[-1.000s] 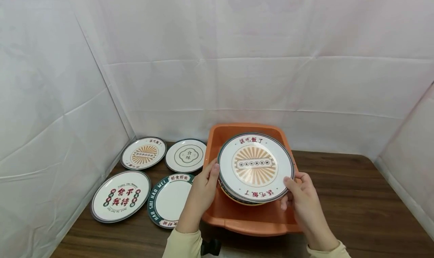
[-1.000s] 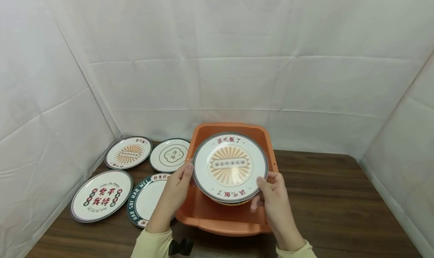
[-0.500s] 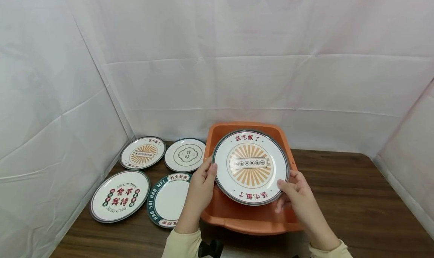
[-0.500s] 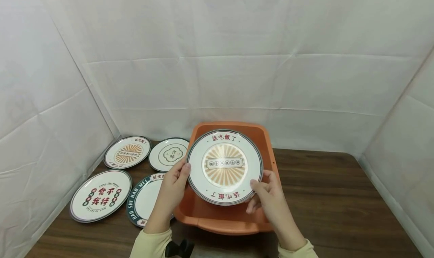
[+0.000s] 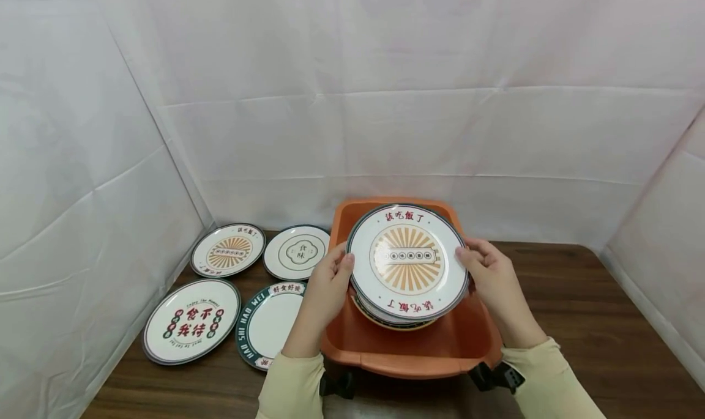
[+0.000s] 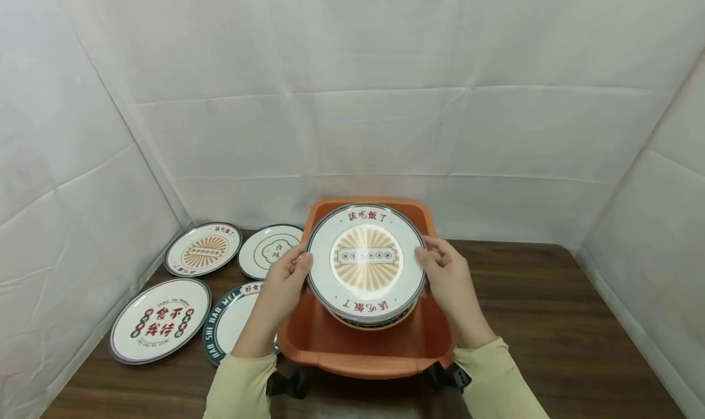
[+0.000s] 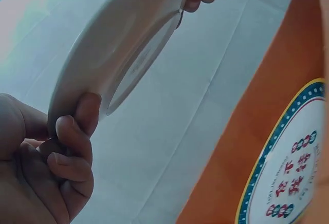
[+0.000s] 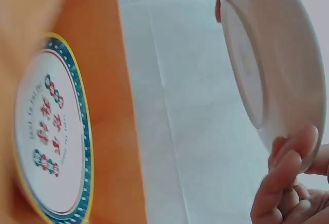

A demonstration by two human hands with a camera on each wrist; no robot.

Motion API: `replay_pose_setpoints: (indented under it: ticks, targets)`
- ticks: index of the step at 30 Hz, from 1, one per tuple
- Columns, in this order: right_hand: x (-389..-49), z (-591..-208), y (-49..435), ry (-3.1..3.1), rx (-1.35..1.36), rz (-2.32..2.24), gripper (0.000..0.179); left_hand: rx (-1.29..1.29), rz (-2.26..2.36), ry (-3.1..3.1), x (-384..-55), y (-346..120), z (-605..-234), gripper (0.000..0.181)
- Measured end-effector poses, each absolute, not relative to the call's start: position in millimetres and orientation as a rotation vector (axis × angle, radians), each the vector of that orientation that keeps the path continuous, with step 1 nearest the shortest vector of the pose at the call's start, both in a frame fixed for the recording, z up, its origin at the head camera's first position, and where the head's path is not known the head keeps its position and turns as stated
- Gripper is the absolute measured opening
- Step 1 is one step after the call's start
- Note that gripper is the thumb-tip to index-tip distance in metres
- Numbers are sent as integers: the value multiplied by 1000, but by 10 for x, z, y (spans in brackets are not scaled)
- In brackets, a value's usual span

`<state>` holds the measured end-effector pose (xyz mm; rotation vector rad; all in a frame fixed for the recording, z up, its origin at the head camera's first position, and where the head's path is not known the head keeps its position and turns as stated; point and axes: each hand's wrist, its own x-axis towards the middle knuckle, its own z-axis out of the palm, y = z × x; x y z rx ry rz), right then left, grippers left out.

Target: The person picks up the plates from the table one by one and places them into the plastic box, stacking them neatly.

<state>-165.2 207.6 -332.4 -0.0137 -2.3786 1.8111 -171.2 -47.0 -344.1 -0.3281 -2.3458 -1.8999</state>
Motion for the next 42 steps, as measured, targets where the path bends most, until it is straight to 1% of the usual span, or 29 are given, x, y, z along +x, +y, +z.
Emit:
replay_pose_setpoints:
  ticks: [6, 12, 17, 25, 29, 33, 35, 38, 40, 42]
  targets:
    - [-1845, -3291, 2002, -2355, -16, 1733, 44, -277, -1863, -2389, -1906, -469, -3309, 32]
    - [-2001, -3339, 1979, -2350, -57, 1689, 43, -84, -1616, -2583, -2136, -418, -3283, 37]
    - [-2168, -3440, 2057, -2415, -126, 1621, 43, -42, -1375, -2740, -2334, -292, -3415, 39]
    - [-2504, -3668, 2197, -2773, -240, 1287, 36, 21, -1038, -2917, -2594, -82, -3672, 38]
    - [-2535, -3709, 2187, -2962, -220, 1124, 33, 75, -923, -2997, -2628, -30, -3750, 37]
    - [-2518, -3715, 2156, -3047, -224, 980, 31, 50, -803, -3058, -2613, -9, -3796, 38]
    - [-2518, -3728, 2139, -3072, -183, 885, 34, 50, -723, -3102, -2602, -11, -3822, 41]
    - [-2524, -3763, 2108, -3117, -112, 756, 44, 24, -571, -3146, -2600, -22, -3870, 46]
    - [-2530, -3794, 2090, -3144, -86, 671, 49, -5, -477, -3173, -2599, -29, -3903, 45]
    - [-2529, -3826, 2066, -3171, -84, 610, 52, -45, -389, -3195, -2590, -29, -3938, 40]
